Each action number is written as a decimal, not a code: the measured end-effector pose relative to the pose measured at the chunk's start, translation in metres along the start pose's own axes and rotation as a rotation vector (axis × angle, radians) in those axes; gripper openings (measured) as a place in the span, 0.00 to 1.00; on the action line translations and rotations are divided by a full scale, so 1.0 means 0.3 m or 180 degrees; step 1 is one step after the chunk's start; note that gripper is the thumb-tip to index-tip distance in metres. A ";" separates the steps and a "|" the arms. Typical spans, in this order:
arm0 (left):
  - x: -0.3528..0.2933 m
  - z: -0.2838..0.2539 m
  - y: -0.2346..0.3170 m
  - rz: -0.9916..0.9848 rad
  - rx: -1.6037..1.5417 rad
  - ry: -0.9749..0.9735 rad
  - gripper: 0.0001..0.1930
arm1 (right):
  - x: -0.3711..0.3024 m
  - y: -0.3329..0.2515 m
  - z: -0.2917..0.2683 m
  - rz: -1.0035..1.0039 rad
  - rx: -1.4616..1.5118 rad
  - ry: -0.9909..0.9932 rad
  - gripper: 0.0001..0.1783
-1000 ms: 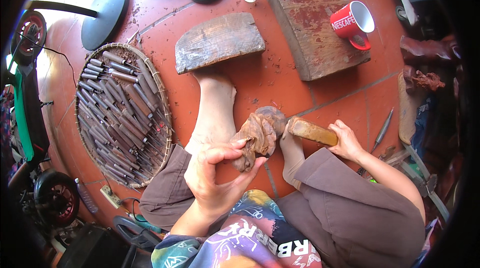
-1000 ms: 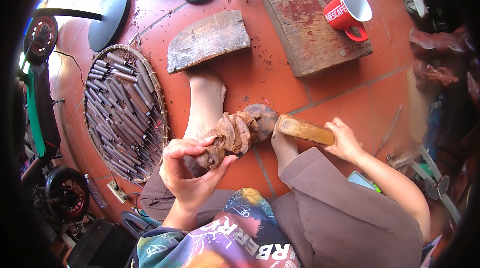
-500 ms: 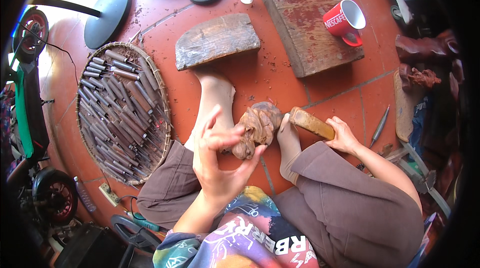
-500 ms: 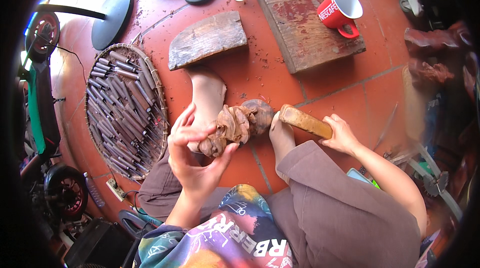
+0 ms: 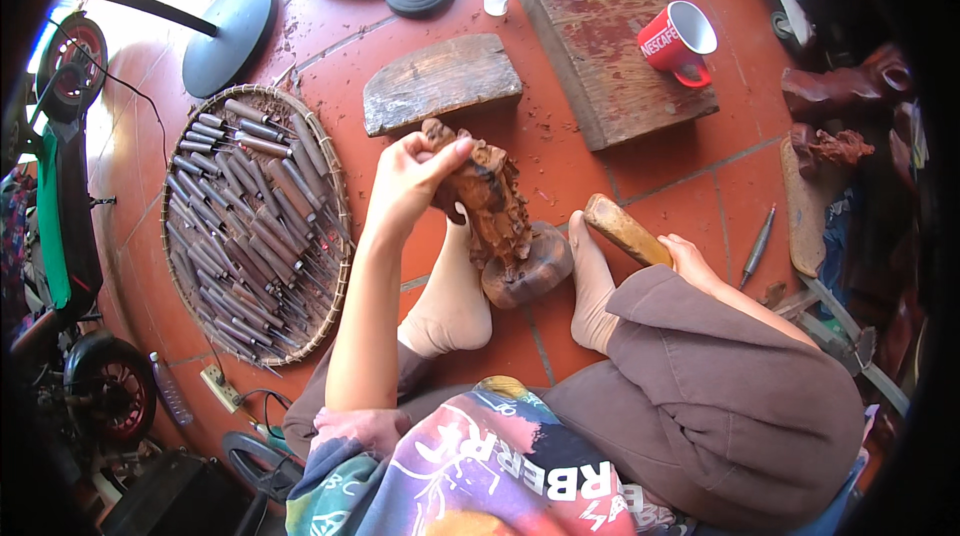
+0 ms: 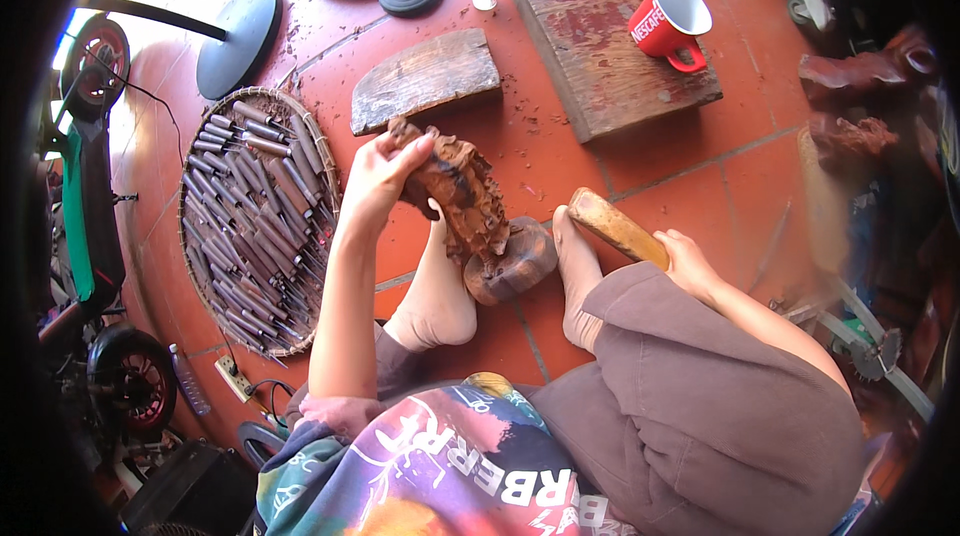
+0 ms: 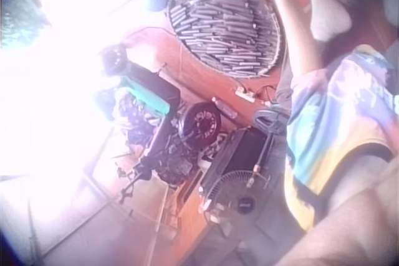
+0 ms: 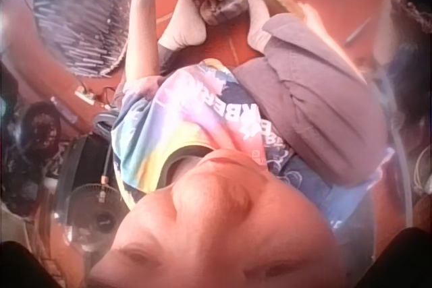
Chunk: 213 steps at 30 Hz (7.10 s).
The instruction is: The person carves a wooden figurine using a chisel and mallet. They hold the wood between their feet and repeatedly strike the chisel to shape the piece, occasionally switching tools from a nearby basket.
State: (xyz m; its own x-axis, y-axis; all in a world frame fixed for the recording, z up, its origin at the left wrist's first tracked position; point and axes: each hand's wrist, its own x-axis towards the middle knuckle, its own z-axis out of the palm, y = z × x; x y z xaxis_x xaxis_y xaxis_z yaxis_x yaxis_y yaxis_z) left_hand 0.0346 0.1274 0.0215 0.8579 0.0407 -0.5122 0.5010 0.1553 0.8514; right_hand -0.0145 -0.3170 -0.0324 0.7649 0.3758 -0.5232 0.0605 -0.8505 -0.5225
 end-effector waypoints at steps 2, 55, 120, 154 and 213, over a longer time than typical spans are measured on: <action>0.096 -0.023 -0.039 -0.0322 0.0332 -0.0239 0.23 | -0.014 0.016 0.002 0.0120 -0.0004 -0.0124 0.27; -0.112 0.106 -0.224 0.2182 0.2358 0.1142 0.21 | -0.082 -0.659 -0.364 -0.0975 -0.1397 -0.1757 0.23; 0.067 0.112 -0.166 0.0492 -0.0673 0.0274 0.18 | -0.086 -0.667 -0.341 -0.1300 -0.1685 -0.1791 0.17; -0.714 -1.149 -0.358 0.0384 -0.0061 0.4112 0.11 | 0.039 -0.131 -0.018 -0.1379 -0.2252 0.0083 0.14; -0.250 0.064 0.073 0.0819 0.0297 0.0127 0.22 | -0.171 -0.299 -0.218 0.1397 0.1795 -0.0318 0.16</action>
State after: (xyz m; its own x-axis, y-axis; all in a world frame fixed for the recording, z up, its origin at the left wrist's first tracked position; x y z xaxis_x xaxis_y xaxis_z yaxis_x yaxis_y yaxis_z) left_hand -0.0167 0.1088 0.0807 0.9541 0.1062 -0.2801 0.2770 0.0433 0.9599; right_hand -0.0171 -0.2840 0.0853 0.5787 0.0977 -0.8096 -0.5999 -0.6215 -0.5038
